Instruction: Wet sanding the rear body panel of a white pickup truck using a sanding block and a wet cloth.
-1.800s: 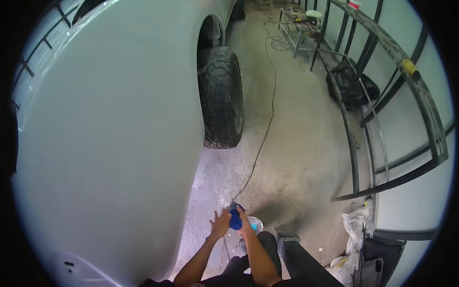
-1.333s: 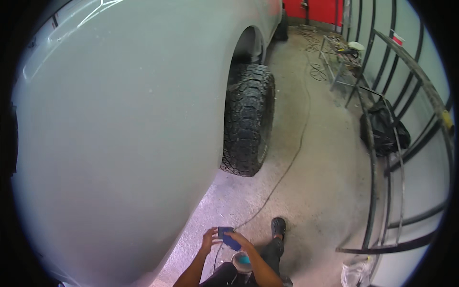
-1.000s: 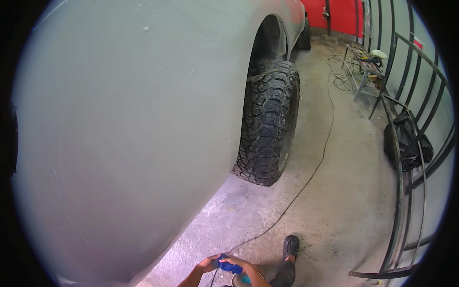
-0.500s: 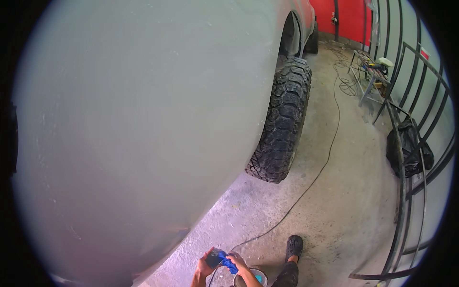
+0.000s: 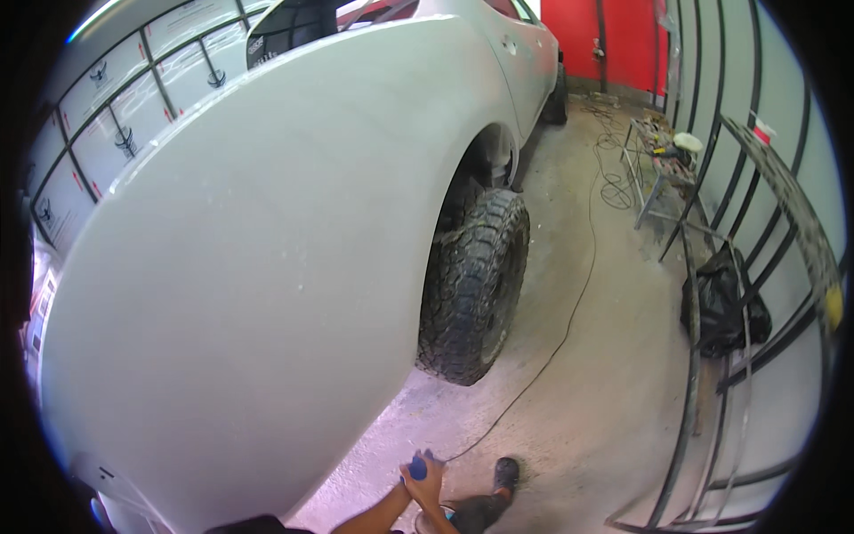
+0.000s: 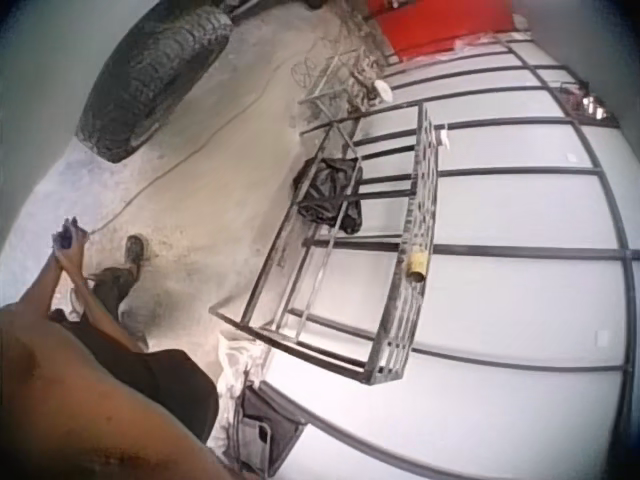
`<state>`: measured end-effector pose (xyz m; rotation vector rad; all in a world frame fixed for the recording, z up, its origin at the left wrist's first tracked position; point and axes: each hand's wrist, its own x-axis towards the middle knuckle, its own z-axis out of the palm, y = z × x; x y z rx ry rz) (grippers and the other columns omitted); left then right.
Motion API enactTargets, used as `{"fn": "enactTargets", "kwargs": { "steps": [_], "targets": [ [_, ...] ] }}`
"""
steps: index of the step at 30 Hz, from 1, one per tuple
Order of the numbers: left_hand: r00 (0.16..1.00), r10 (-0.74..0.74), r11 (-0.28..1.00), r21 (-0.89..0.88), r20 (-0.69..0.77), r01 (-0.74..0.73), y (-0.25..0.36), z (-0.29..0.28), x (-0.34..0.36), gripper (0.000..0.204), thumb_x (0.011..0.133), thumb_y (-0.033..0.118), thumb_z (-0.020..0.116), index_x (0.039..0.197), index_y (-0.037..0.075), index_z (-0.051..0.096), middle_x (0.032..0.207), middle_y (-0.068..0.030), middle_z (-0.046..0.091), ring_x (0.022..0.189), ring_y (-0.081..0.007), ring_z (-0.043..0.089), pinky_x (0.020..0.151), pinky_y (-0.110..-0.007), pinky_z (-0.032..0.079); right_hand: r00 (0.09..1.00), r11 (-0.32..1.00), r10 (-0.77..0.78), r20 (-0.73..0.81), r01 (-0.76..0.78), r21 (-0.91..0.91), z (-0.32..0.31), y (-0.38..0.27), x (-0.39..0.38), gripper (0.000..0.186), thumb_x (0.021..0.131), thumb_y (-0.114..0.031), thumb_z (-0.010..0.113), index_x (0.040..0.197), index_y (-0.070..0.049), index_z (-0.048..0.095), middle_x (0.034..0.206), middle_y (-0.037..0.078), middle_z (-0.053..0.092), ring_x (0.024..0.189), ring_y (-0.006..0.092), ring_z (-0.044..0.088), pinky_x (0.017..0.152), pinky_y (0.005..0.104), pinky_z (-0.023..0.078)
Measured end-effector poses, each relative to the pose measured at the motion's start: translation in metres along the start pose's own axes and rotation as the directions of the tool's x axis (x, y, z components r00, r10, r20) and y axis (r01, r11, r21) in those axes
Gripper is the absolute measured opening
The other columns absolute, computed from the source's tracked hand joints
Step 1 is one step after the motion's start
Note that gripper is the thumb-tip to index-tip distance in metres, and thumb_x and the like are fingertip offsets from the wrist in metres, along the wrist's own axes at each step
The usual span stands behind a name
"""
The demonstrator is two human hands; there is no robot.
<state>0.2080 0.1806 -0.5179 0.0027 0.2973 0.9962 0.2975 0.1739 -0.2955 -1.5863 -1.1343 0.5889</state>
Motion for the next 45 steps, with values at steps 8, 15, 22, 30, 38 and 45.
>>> {"fn": "enactTargets", "kwargs": {
  "steps": [8, 15, 22, 30, 38, 45],
  "targets": [
    [0.965, -0.179, 0.654, 0.71, -0.189, 0.26, -0.033, 0.387, 0.203, 0.076, 0.095, 0.071, 0.044, 0.14, 0.01, 0.051, 0.15, -0.0227, 0.049, 0.139, -0.0313, 0.049, 0.118, -0.052, 0.038, 0.997, 1.0, -0.004, -0.077, 0.006, 0.022, -0.132, -0.071, 0.261, 0.032, 0.072, -0.027, 0.089, 0.085, -0.009, 0.065, 0.091, 0.011, 0.065, 0.093, 0.0331, 0.064, 0.088, 0.0451, 0.047],
    [0.984, -0.053, 0.765, 0.641, 0.168, -0.068, 0.031, 0.635, 0.226, 0.079, 0.094, 0.074, 0.043, 0.139, 0.009, 0.051, 0.151, -0.0252, 0.047, 0.139, -0.0322, 0.049, 0.117, -0.051, 0.04, 0.93, 0.92, -0.368, -0.005, 0.365, 0.143, -0.191, -0.266, 0.413, 0.034, 0.07, -0.016, 0.092, 0.078, -0.007, 0.06, 0.084, 0.009, 0.061, 0.081, 0.0279, 0.062, 0.076, 0.0397, 0.048],
    [0.711, 0.696, 0.564, 0.536, 0.101, -0.628, 0.09, 0.716, 0.101, 0.052, 0.104, 0.044, 0.045, 0.13, 0.002, 0.058, 0.127, -0.0131, 0.063, 0.116, -0.0261, 0.063, 0.101, -0.042, 0.053, 0.452, 0.478, -0.854, 0.257, 0.491, 0.728, -0.196, -0.453, 0.432, 0.026, 0.071, -0.013, 0.087, 0.079, -0.011, 0.062, 0.096, 0.011, 0.066, 0.08, 0.0261, 0.067, 0.071, 0.0363, 0.053],
    [-0.684, 0.454, -0.494, 0.8, 0.571, 0.34, 0.125, 0.805, 0.028, 0.048, 0.101, 0.028, 0.059, 0.136, -0.003, 0.049, 0.135, -0.0164, 0.056, 0.121, -0.0265, 0.057, 0.102, -0.043, 0.049, 0.016, 0.114, -0.993, 0.113, 0.197, 0.974, -0.13, -0.567, 0.41, 0.023, 0.071, -0.013, 0.082, 0.088, -0.013, 0.067, 0.098, 0.011, 0.062, 0.081, 0.0337, 0.068, 0.067, 0.0451, 0.053],
    [-0.546, 0.548, -0.079, 0.689, 0.634, 0.72, 0.162, 0.82, 0.046, 0.064, 0.088, 0.011, 0.068, 0.144, -0.004, 0.04, 0.153, -0.03, 0.041, 0.145, -0.0491, 0.033, 0.12, -0.048, 0.029, -0.405, -0.119, -0.914, -0.009, 0.248, 0.962, -0.055, -0.633, 0.436, 0.022, 0.074, -0.027, 0.077, 0.094, -0.017, 0.075, 0.095, 0.012, 0.072, 0.087, 0.0365, 0.071, 0.076, 0.0475, 0.057],
    [-0.843, 0.299, -0.036, 0.888, 0.448, 0.459, 0.194, 0.84, 0.056, 0.046, 0.09, 0.01, 0.063, 0.135, 0.0, 0.054, 0.144, -0.0247, 0.052, 0.135, -0.0424, 0.048, 0.114, -0.046, 0.037, -0.62, -0.318, -0.785, -0.008, 0.392, 0.863, -0.057, -0.662, 0.45, 0.036, 0.079, -0.044, 0.072, 0.101, -0.017, 0.079, 0.089, 0.017, 0.075, 0.087, 0.0387, 0.073, 0.079, 0.049, 0.058]
  ]
}}
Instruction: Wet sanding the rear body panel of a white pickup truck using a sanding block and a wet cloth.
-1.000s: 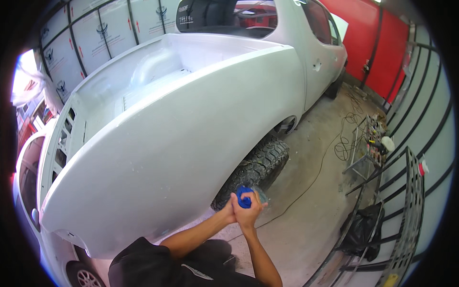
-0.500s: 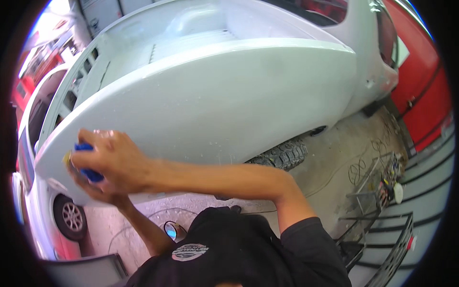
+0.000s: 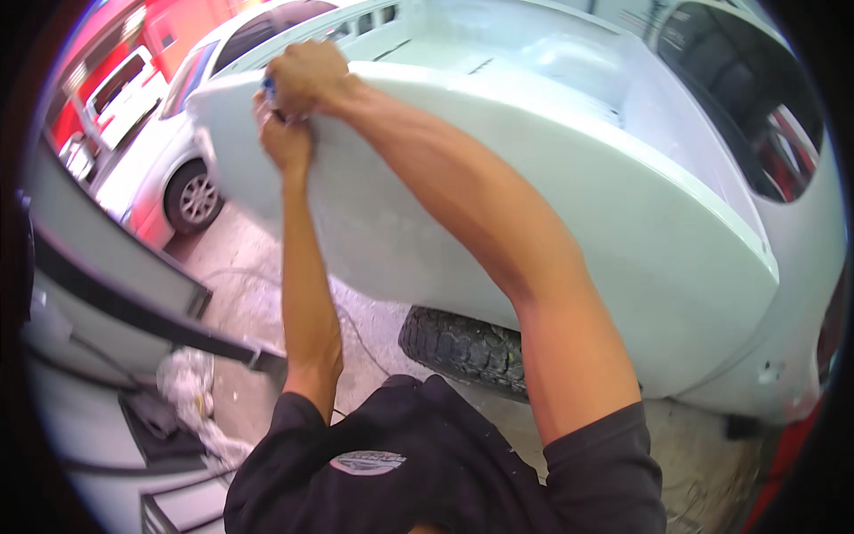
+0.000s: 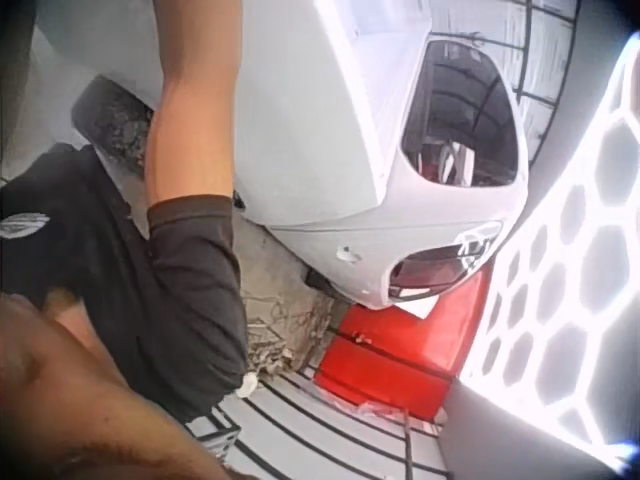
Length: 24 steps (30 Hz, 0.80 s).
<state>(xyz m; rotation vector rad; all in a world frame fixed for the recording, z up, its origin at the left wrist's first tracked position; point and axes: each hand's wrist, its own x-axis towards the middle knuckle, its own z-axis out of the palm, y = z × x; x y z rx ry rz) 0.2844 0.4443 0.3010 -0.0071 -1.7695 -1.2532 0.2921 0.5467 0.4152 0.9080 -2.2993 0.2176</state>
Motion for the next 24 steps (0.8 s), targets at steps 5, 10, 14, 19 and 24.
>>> {"fn": "enactTargets", "kwargs": {
  "steps": [5, 10, 14, 19, 24],
  "targets": [
    [0.948, 0.317, 0.948, 0.015, -0.03, -0.317, 0.08, 0.062, -0.149, 0.053, 0.099, 0.008, 0.044, 0.147, -0.013, 0.037, 0.152, -0.0331, 0.042, 0.144, -0.0501, 0.035, 0.122, -0.056, 0.022, 0.997, 0.999, -0.02, -0.08, 0.017, -0.036, -0.022, 0.05, -0.038, 0.039, 0.088, -0.051, 0.067, 0.111, -0.021, 0.077, 0.093, 0.014, 0.075, 0.088, 0.0362, 0.073, 0.079, 0.0469, 0.058],
    [0.971, 0.235, 0.971, 0.061, -0.031, -0.233, 0.065, 0.029, -0.094, 0.052, 0.1, 0.009, 0.045, 0.145, -0.017, 0.04, 0.151, -0.0366, 0.041, 0.148, -0.0498, 0.03, 0.123, -0.048, 0.025, 0.987, 0.985, -0.159, -0.031, 0.156, -0.071, -0.079, 0.064, -0.083, 0.031, 0.088, -0.043, 0.07, 0.1, -0.015, 0.072, 0.091, 0.01, 0.074, 0.088, 0.0345, 0.071, 0.075, 0.0476, 0.057],
    [0.979, 0.179, 0.965, 0.209, -0.1, -0.155, 0.039, 0.024, -0.058, 0.049, 0.102, 0.02, 0.052, 0.143, -0.008, 0.051, 0.149, -0.0304, 0.048, 0.142, -0.0468, 0.042, 0.118, -0.046, 0.036, 0.983, 0.974, -0.167, 0.078, 0.177, -0.143, -0.132, 0.088, -0.129, 0.026, 0.089, -0.039, 0.071, 0.095, -0.014, 0.068, 0.092, 0.009, 0.072, 0.085, 0.035, 0.069, 0.072, 0.0475, 0.054],
    [0.894, 0.448, 0.894, -0.028, 0.022, -0.448, 0.1, 0.062, -0.155, 0.041, 0.104, 0.019, 0.054, 0.139, 0.0, 0.06, 0.146, -0.0241, 0.054, 0.143, -0.0412, 0.044, 0.119, -0.046, 0.034, 0.988, 0.976, -0.094, 0.125, 0.116, -0.183, -0.179, 0.122, -0.187, 0.024, 0.087, -0.035, 0.073, 0.096, -0.013, 0.069, 0.095, 0.01, 0.072, 0.085, 0.0344, 0.07, 0.071, 0.0463, 0.054],
    [0.986, 0.159, 0.946, 0.28, 0.048, -0.166, 0.024, 0.004, -0.036, 0.04, 0.105, 0.013, 0.046, 0.138, -0.006, 0.058, 0.148, -0.0251, 0.052, 0.14, -0.041, 0.048, 0.116, -0.047, 0.039, 0.986, 0.98, -0.085, 0.14, 0.108, -0.168, -0.193, 0.11, -0.197, 0.028, 0.089, -0.038, 0.072, 0.098, -0.011, 0.07, 0.097, 0.01, 0.071, 0.083, 0.0351, 0.069, 0.072, 0.0455, 0.054]
  ]
}}
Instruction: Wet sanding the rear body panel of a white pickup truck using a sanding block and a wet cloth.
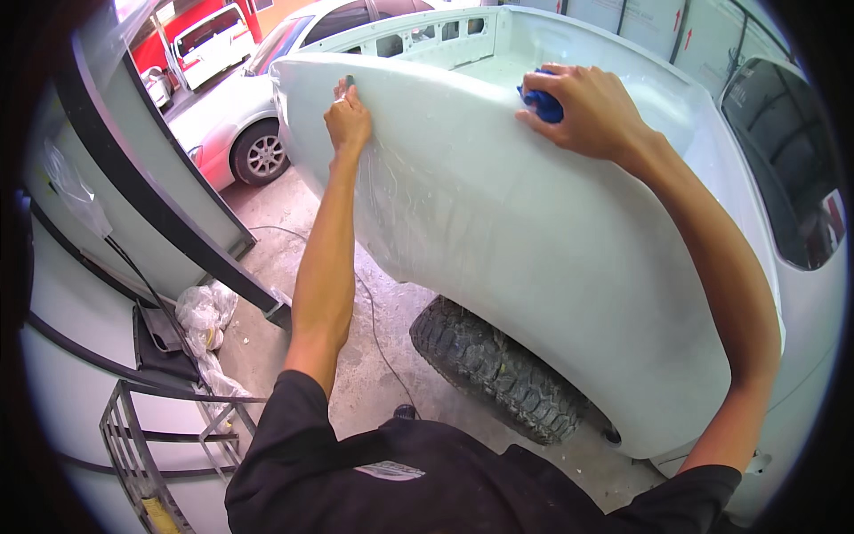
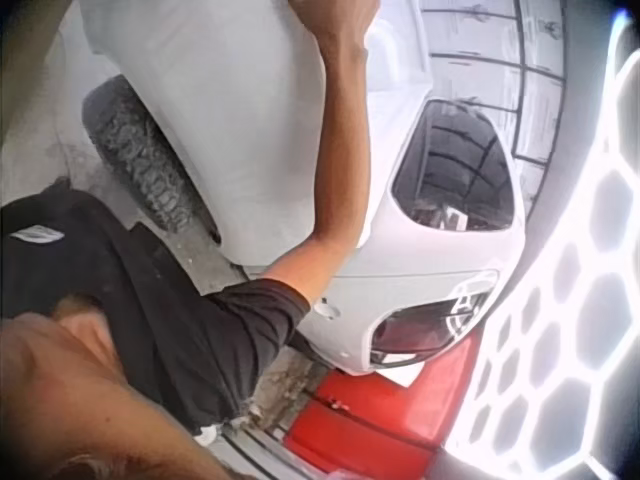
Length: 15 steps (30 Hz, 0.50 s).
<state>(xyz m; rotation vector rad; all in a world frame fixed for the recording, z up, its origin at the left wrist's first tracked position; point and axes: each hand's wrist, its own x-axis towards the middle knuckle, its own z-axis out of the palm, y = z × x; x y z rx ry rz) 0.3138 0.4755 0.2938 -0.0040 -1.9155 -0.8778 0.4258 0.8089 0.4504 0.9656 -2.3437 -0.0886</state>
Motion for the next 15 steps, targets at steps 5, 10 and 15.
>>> {"fn": "enactTargets", "kwargs": {
  "steps": [5, 10, 15],
  "targets": [
    [0.894, 0.411, 0.906, -0.034, -0.177, -0.423, 0.064, 0.037, -0.077, 0.041, 0.105, 0.012, 0.044, 0.14, -0.007, 0.055, 0.148, -0.0261, 0.051, 0.129, -0.0386, 0.059, 0.107, -0.046, 0.049, 0.999, 0.992, 0.035, -0.039, -0.03, 0.124, 0.011, 0.022, -0.012, 0.03, 0.089, -0.036, 0.071, 0.098, -0.008, 0.07, 0.097, 0.012, 0.073, 0.082, 0.0353, 0.069, 0.076, 0.0427, 0.055],
    [0.995, -0.088, 0.996, 0.007, 0.046, 0.088, 0.003, -0.019, 0.017, 0.041, 0.104, 0.007, 0.045, 0.143, -0.002, 0.054, 0.149, -0.027, 0.049, 0.138, -0.0373, 0.051, 0.11, -0.044, 0.046, 0.989, 0.94, 0.144, -0.034, -0.126, 0.317, 0.018, 0.0, 0.009, 0.031, 0.088, -0.034, 0.071, 0.098, -0.005, 0.07, 0.089, 0.015, 0.073, 0.082, 0.034, 0.069, 0.079, 0.041, 0.055],
    [0.916, 0.396, 0.9, -0.166, -0.073, -0.402, 0.089, 0.022, -0.088, 0.041, 0.106, 0.01, 0.043, 0.142, -0.007, 0.053, 0.148, -0.0285, 0.051, 0.14, -0.0422, 0.047, 0.112, -0.047, 0.044, 0.987, 0.953, 0.154, -0.044, -0.137, 0.272, 0.022, 0.018, -0.001, 0.031, 0.088, -0.037, 0.07, 0.096, -0.007, 0.07, 0.088, 0.013, 0.073, 0.08, 0.033, 0.069, 0.08, 0.0416, 0.055]
  ]
}}
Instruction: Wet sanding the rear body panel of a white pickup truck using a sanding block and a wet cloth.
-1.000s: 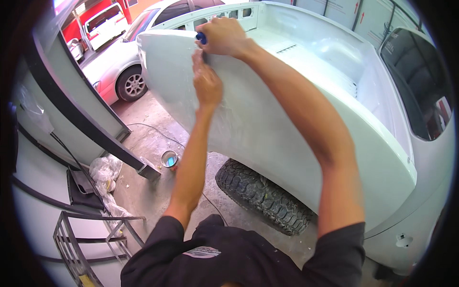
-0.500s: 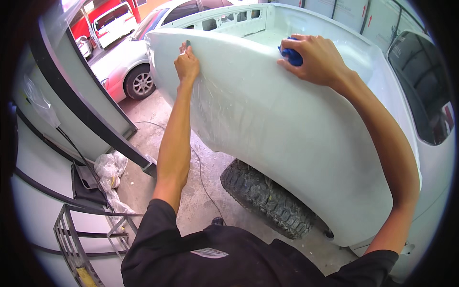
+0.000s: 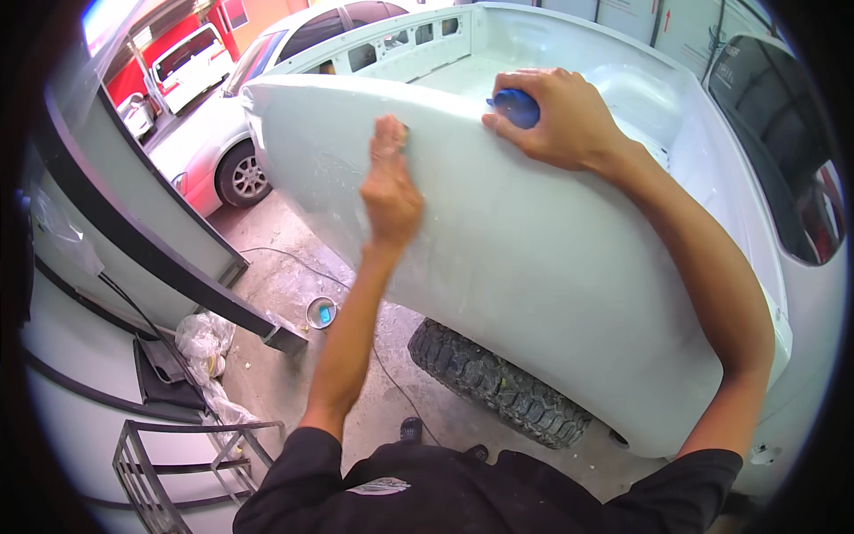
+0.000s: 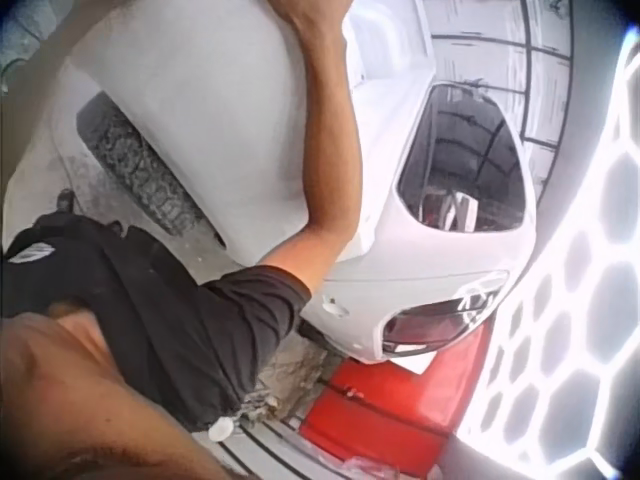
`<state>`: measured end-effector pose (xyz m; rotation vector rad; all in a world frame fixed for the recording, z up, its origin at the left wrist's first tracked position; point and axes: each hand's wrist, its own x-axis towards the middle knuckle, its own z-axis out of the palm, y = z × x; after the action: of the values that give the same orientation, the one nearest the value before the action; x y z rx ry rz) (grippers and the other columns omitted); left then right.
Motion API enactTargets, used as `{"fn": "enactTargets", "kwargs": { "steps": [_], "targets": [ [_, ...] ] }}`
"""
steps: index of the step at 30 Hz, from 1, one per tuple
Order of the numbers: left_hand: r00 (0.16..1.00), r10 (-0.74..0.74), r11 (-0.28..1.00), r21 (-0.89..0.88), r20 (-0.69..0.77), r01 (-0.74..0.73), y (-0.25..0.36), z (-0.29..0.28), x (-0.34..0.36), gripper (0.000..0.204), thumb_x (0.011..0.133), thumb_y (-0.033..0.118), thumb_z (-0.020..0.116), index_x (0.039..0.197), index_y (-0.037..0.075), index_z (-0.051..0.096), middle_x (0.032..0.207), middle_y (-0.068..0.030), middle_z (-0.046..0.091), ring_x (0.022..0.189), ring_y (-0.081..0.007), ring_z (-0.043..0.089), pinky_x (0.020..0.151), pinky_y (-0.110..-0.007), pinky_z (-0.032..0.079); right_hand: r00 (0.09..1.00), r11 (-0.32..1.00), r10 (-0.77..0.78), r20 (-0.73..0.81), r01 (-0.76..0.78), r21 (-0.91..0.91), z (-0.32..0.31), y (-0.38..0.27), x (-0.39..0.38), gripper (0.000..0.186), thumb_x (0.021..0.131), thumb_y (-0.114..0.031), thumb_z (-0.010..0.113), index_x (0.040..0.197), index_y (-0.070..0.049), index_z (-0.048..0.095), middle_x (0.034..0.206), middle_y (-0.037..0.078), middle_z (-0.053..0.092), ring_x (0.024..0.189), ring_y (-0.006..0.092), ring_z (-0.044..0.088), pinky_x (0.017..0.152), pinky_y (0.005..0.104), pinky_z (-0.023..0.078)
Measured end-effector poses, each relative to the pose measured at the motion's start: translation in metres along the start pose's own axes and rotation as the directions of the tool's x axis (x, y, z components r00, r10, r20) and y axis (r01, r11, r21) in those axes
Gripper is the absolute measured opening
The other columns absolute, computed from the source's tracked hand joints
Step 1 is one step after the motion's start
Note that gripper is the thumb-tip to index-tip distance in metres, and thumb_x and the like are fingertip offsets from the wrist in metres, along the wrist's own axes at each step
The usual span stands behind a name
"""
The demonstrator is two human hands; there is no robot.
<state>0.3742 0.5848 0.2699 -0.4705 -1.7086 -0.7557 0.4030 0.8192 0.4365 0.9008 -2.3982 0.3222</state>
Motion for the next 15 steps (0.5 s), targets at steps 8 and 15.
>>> {"fn": "enactTargets", "kwargs": {
  "steps": [8, 15],
  "targets": [
    [0.981, -0.187, 0.968, 0.164, -0.045, 0.192, -0.102, -0.026, 0.056, 0.043, 0.107, 0.015, 0.041, 0.141, -0.009, 0.052, 0.146, -0.0263, 0.054, 0.139, -0.0395, 0.049, 0.115, -0.044, 0.04, 1.0, 0.999, -0.006, 0.003, 0.006, 0.05, 0.001, -0.007, 0.007, 0.032, 0.087, -0.039, 0.073, 0.097, -0.008, 0.068, 0.088, 0.012, 0.073, 0.084, 0.0334, 0.069, 0.079, 0.0436, 0.054],
    [0.999, 0.05, 0.999, -0.002, 0.004, -0.05, 0.022, 0.012, 0.01, 0.045, 0.098, -0.001, 0.048, 0.142, -0.009, 0.052, 0.147, -0.0306, 0.051, 0.142, -0.0446, 0.045, 0.119, -0.048, 0.038, 0.995, 0.994, -0.061, -0.081, 0.068, 0.09, 0.01, 0.005, -0.001, 0.026, 0.086, -0.03, 0.077, 0.089, -0.006, 0.067, 0.085, 0.013, 0.069, 0.082, 0.035, 0.067, 0.077, 0.0453, 0.053]
  ]
}}
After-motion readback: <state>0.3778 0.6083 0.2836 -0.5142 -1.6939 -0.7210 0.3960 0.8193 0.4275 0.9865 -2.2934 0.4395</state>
